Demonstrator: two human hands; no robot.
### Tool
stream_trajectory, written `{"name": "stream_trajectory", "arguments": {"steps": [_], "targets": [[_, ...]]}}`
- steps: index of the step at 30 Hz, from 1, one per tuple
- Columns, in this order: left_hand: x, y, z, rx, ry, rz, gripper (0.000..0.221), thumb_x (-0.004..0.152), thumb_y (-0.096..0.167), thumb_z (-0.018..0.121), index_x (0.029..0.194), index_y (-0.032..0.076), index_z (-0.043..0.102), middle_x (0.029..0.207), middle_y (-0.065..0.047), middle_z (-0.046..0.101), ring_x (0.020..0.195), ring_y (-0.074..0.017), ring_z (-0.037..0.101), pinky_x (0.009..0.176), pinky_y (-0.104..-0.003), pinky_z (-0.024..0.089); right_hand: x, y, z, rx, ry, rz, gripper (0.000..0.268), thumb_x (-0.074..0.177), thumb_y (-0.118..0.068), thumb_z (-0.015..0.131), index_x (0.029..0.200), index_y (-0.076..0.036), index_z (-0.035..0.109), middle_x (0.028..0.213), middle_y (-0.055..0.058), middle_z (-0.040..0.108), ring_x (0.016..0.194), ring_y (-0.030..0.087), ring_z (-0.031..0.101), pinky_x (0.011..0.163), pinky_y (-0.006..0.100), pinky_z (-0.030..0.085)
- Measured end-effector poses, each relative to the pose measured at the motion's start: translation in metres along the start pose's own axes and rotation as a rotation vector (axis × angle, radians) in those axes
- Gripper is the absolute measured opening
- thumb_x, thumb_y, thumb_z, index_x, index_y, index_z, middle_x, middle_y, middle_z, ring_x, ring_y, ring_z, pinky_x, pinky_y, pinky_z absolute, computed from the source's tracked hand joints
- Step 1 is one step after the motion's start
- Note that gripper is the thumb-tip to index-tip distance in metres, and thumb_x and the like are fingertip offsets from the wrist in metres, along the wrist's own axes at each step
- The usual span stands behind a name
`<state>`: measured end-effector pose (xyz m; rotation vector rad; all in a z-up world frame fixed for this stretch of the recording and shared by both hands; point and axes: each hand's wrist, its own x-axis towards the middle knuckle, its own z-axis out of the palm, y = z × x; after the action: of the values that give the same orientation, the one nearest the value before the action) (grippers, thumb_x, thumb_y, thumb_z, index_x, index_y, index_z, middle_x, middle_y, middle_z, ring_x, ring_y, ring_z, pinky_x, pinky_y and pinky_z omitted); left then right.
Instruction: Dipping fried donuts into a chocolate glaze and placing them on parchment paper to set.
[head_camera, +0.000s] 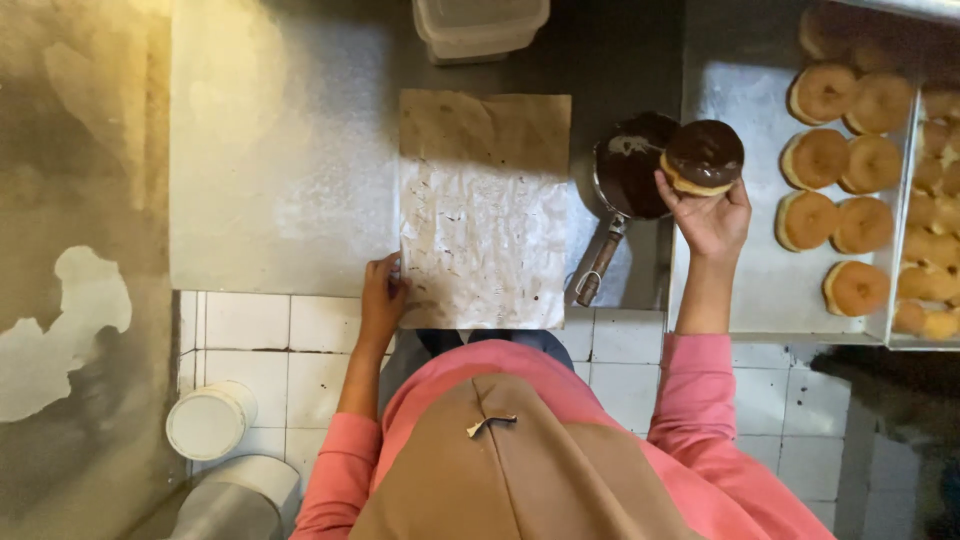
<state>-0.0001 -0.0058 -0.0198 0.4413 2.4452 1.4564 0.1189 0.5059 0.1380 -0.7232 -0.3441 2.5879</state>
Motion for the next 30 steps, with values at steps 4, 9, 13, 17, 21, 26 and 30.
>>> {"name": "stream_trajectory", "arguments": {"steps": [4,9,13,17,21,26,30], "targets": [[-0.001,0.005,0.0,-0.01,-0.011,-0.013,0.056,0.086,0.003,0.069,0.141,0.009,0.059,0.108,-0.015,0.055,0.094,-0.0396,0.063,0.083,-0.047,0.053,0.013,0.034,0.007,0.116,-0.019,0.032,0.04,0.097,-0.025,0.058,0.129,-0.003,0.066,0.147,0.022,0.062,0.146,0.045,0.051,0.127,0.072,0.027],[0.0,-0.013,0.006,-0.013,-0.01,0.001,0.056,0.086,0.0,0.07,0.14,0.012,0.06,0.111,-0.013,0.055,0.089,-0.0359,0.065,0.077,-0.041,0.056,0.047,0.119,0.031,0.173,-0.056,0.149,0.035,0.098,-0.022,0.059,0.123,0.0,0.068,0.142,0.023,0.063,0.142,0.042,0.053,0.127,0.067,0.03],[0.002,0.002,0.001,-0.031,-0.021,0.042,0.057,0.083,-0.004,0.071,0.138,0.011,0.062,0.109,-0.015,0.056,0.086,-0.0378,0.065,0.073,-0.042,0.057,0.098,0.192,0.026,0.097,-0.085,0.315,0.037,0.096,-0.022,0.059,0.125,-0.002,0.067,0.137,0.018,0.066,0.137,0.037,0.057,0.122,0.063,0.036],[-0.003,0.007,0.001,-0.019,0.032,0.15,0.059,0.081,-0.005,0.073,0.138,0.007,0.06,0.108,-0.016,0.056,0.085,-0.0348,0.063,0.074,-0.042,0.055,0.122,0.242,0.026,0.158,-0.036,0.381,0.037,0.101,-0.029,0.051,0.12,-0.003,0.069,0.13,0.018,0.07,0.13,0.037,0.062,0.12,0.063,0.039],[-0.003,0.023,-0.009,0.056,0.039,0.263,0.059,0.084,-0.004,0.07,0.141,0.008,0.059,0.11,-0.016,0.055,0.093,-0.0368,0.061,0.081,-0.043,0.052,0.147,0.273,0.013,0.157,0.032,0.375,0.044,0.105,-0.034,0.043,0.121,-0.002,0.068,0.13,0.019,0.07,0.128,0.038,0.062,0.118,0.064,0.041],[-0.006,0.005,0.004,0.195,0.044,0.396,0.044,0.084,0.007,0.075,0.127,0.004,0.066,0.104,-0.012,0.055,0.095,-0.0312,0.057,0.082,-0.039,0.049,0.15,0.299,0.01,0.061,0.139,0.374,0.048,0.107,-0.036,0.037,0.116,0.0,0.066,0.124,0.022,0.071,0.12,0.041,0.066,0.109,0.064,0.048],[-0.002,0.021,-0.013,0.142,0.037,0.439,0.038,0.088,0.003,0.072,0.125,-0.002,0.066,0.1,-0.015,0.056,0.088,-0.0328,0.058,0.076,-0.039,0.048,0.162,0.312,-0.01,0.037,0.178,0.392,0.044,0.108,-0.033,0.04,0.118,0.003,0.065,0.124,0.024,0.07,0.119,0.043,0.066,0.106,0.063,0.05]]}}
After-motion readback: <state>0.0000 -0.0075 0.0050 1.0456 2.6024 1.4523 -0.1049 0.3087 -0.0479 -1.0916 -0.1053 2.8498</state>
